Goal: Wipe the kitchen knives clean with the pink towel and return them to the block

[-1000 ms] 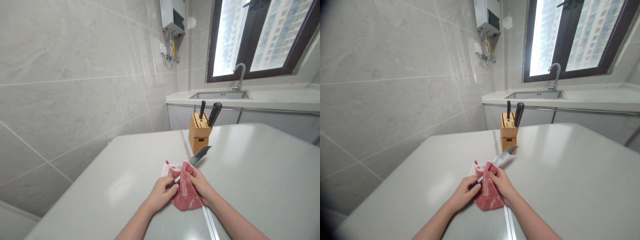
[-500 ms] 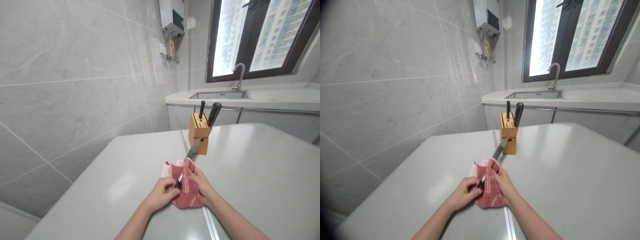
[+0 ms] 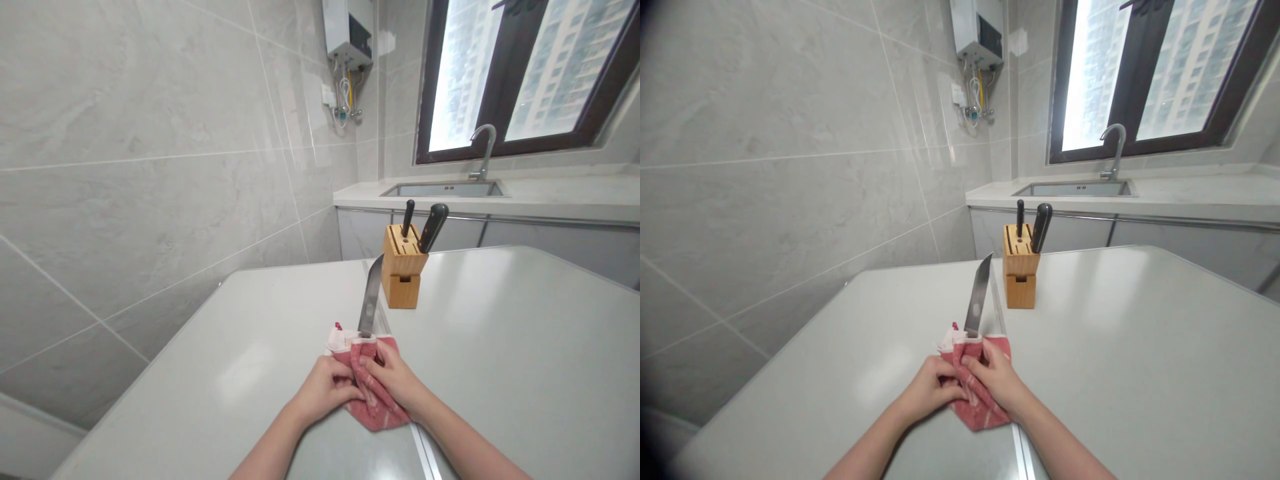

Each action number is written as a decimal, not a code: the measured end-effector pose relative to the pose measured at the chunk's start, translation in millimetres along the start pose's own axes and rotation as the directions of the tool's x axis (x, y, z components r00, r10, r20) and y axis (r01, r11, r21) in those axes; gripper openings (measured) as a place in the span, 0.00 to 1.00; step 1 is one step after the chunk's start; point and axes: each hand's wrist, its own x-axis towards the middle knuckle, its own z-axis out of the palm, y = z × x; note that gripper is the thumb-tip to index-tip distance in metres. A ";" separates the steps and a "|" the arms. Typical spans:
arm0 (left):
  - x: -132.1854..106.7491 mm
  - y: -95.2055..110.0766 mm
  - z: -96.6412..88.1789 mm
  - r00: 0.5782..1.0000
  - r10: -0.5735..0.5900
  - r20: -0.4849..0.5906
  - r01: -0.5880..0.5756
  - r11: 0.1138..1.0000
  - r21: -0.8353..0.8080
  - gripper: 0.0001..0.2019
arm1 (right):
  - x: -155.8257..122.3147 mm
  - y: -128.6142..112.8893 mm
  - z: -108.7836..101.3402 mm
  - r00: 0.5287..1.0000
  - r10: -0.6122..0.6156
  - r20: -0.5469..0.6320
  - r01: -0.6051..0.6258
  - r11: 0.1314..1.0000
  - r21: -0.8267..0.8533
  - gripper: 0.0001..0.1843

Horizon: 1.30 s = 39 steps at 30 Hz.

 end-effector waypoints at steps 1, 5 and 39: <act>-0.1 -0.5 0.3 1.000 0.007 0.004 -0.007 1.000 -0.003 0.11 | -0.5 -1.0 -0.2 1.000 -0.016 -0.002 0.016 0.999 -0.047 0.13; 2.6 -4.1 1.9 0.991 0.072 -0.115 -0.070 0.997 0.022 0.09 | -0.5 -3.6 -1.5 0.998 -0.066 -0.008 0.064 0.985 -0.159 0.14; 6.3 2.0 -3.1 0.956 -0.176 -0.233 -0.028 0.739 -0.674 0.13 | -2.7 -0.3 6.3 0.983 -0.076 0.165 0.123 0.947 -0.297 0.13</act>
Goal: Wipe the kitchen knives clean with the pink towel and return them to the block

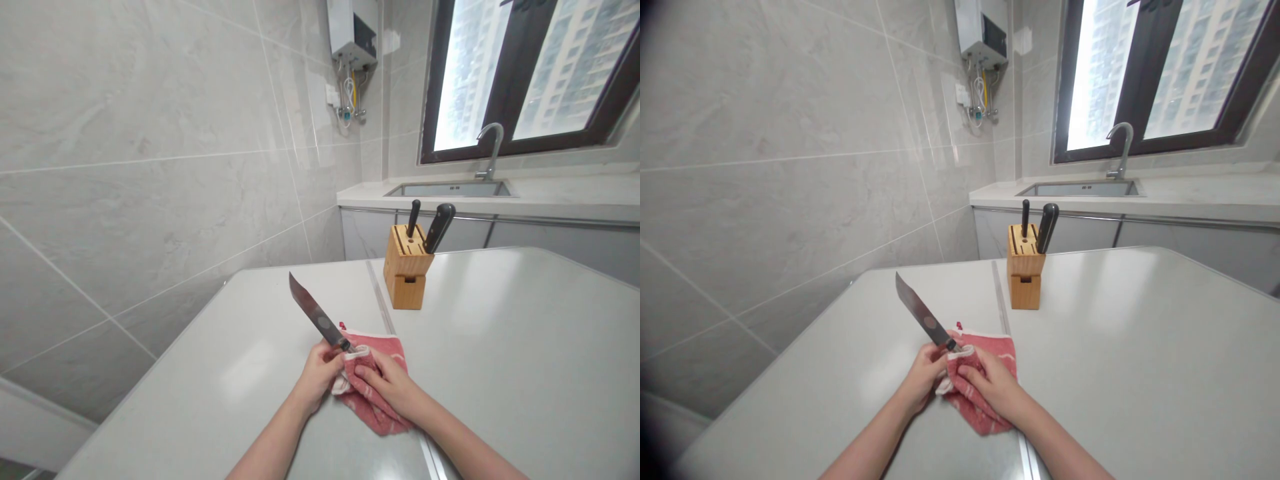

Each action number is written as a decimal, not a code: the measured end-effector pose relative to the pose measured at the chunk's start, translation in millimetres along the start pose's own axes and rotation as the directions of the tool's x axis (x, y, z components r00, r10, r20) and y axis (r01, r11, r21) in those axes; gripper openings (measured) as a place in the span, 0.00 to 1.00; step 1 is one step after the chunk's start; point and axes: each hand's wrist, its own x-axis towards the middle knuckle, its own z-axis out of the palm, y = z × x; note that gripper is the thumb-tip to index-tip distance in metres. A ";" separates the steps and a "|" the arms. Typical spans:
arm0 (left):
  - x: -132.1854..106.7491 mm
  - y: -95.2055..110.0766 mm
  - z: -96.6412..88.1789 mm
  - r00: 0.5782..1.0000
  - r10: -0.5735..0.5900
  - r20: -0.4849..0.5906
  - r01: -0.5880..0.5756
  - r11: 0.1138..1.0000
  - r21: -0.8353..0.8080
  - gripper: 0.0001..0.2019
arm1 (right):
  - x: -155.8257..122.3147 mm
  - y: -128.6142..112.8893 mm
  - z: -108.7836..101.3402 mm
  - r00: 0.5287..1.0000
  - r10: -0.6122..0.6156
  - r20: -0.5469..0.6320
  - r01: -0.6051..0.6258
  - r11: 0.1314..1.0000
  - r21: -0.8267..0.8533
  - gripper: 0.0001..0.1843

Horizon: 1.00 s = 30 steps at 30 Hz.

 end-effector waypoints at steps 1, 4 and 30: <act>0.4 -1.4 -0.7 1.000 -0.001 -0.021 0.000 1.000 -0.012 0.13 | 0.1 0.0 -0.1 1.000 0.002 -0.009 -0.002 1.000 -0.007 0.13; 2.9 -6.5 -4.9 0.993 -0.004 -0.115 -0.003 0.998 -0.062 0.13 | 0.4 1.5 -0.9 0.999 0.009 -0.041 -0.010 0.999 -0.040 0.13; 11.6 7.5 -13.1 0.934 0.100 -0.344 -0.176 0.965 -0.195 0.14 | 1.5 4.3 -6.3 0.999 0.038 -0.029 -0.038 0.999 -0.017 0.15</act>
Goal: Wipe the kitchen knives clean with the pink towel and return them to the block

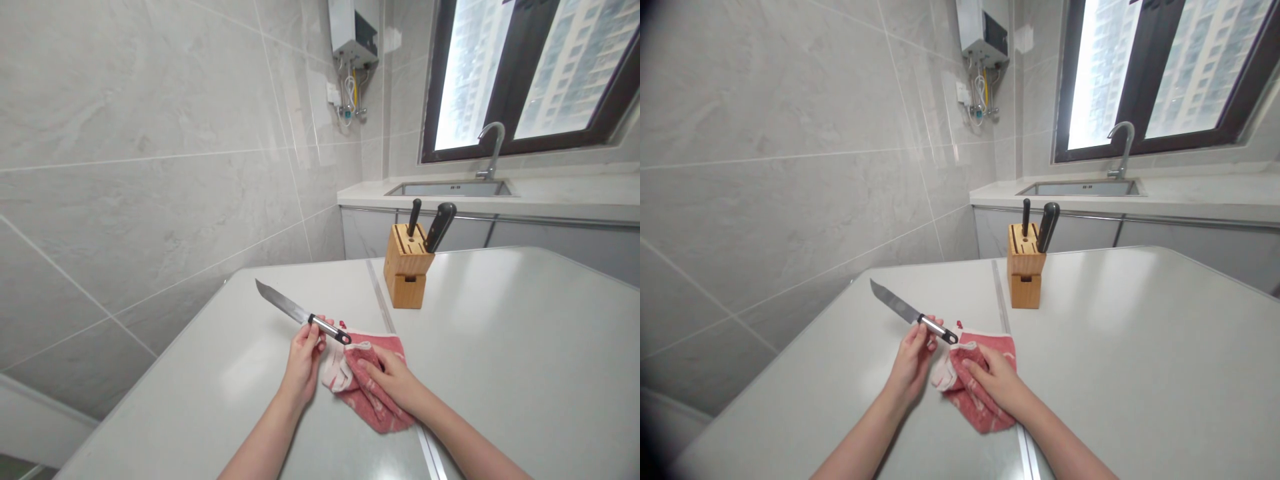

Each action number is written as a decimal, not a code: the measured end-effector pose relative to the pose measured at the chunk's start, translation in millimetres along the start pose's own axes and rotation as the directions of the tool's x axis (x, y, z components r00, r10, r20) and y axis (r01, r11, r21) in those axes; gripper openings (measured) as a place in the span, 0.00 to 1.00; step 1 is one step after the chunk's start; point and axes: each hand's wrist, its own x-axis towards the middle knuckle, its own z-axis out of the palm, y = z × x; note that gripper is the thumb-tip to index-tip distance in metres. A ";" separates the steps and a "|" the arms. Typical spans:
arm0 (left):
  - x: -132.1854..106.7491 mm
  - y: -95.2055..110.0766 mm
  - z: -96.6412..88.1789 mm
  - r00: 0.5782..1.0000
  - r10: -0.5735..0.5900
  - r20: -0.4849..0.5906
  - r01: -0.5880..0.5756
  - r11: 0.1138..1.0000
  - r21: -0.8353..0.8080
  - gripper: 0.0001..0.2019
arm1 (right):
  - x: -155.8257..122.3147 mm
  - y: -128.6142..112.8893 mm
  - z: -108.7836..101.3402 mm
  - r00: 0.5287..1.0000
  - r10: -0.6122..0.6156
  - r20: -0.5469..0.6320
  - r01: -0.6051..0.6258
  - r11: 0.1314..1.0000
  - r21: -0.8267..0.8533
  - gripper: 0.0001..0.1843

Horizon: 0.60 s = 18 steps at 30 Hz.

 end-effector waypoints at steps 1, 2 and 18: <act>0.1 -0.5 -0.3 1.000 -0.005 0.001 0.005 1.000 0.001 0.14 | 0.0 0.4 -0.3 1.000 -0.005 0.003 0.005 1.000 0.002 0.14; -0.1 -1.1 -0.6 1.000 -0.009 0.001 0.009 1.000 0.001 0.14 | -0.1 0.6 -0.5 1.000 -0.008 0.005 0.008 1.000 0.001 0.14; -1.1 -2.0 -1.6 1.000 -0.026 -0.013 0.026 1.000 0.005 0.15 | -1.3 -4.5 -0.4 1.000 0.014 0.001 -0.014 1.000 -0.027 0.13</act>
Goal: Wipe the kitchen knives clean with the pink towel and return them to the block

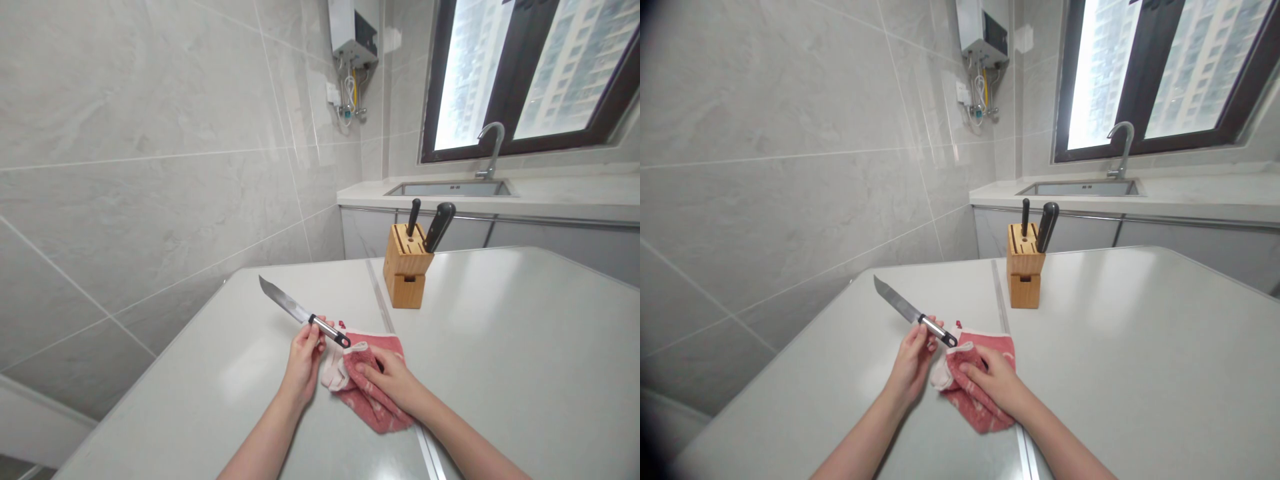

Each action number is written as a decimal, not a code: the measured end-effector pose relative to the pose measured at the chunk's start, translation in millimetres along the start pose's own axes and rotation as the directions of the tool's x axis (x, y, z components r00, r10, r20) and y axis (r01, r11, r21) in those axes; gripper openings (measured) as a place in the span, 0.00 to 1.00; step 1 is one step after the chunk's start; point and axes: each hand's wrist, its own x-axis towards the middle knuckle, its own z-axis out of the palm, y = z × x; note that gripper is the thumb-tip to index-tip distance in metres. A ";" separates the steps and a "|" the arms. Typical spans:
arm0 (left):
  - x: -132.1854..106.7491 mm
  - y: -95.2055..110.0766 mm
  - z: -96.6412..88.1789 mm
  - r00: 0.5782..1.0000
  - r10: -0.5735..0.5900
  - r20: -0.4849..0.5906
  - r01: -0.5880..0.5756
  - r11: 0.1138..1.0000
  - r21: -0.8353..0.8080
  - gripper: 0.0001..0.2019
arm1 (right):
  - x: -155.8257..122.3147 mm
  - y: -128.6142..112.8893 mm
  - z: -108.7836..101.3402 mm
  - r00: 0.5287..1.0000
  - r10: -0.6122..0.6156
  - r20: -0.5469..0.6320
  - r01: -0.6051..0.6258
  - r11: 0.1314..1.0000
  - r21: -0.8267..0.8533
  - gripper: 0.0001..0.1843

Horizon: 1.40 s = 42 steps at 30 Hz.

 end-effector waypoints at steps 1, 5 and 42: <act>0.0 0.1 -0.3 1.000 0.003 0.002 -0.003 1.000 0.001 0.15 | -0.1 0.0 0.1 1.000 0.001 -0.001 -0.001 1.000 0.004 0.13; 0.3 0.1 -1.3 1.000 0.011 0.009 -0.011 1.000 0.000 0.16 | 0.1 0.4 0.4 1.000 -0.004 -0.002 0.004 1.000 0.008 0.13; 0.7 -1.8 -7.0 0.998 -0.017 0.059 0.019 0.999 -0.030 0.14 | 5.6 -6.9 -6.0 0.940 0.323 -0.107 -0.159 0.695 0.701 0.20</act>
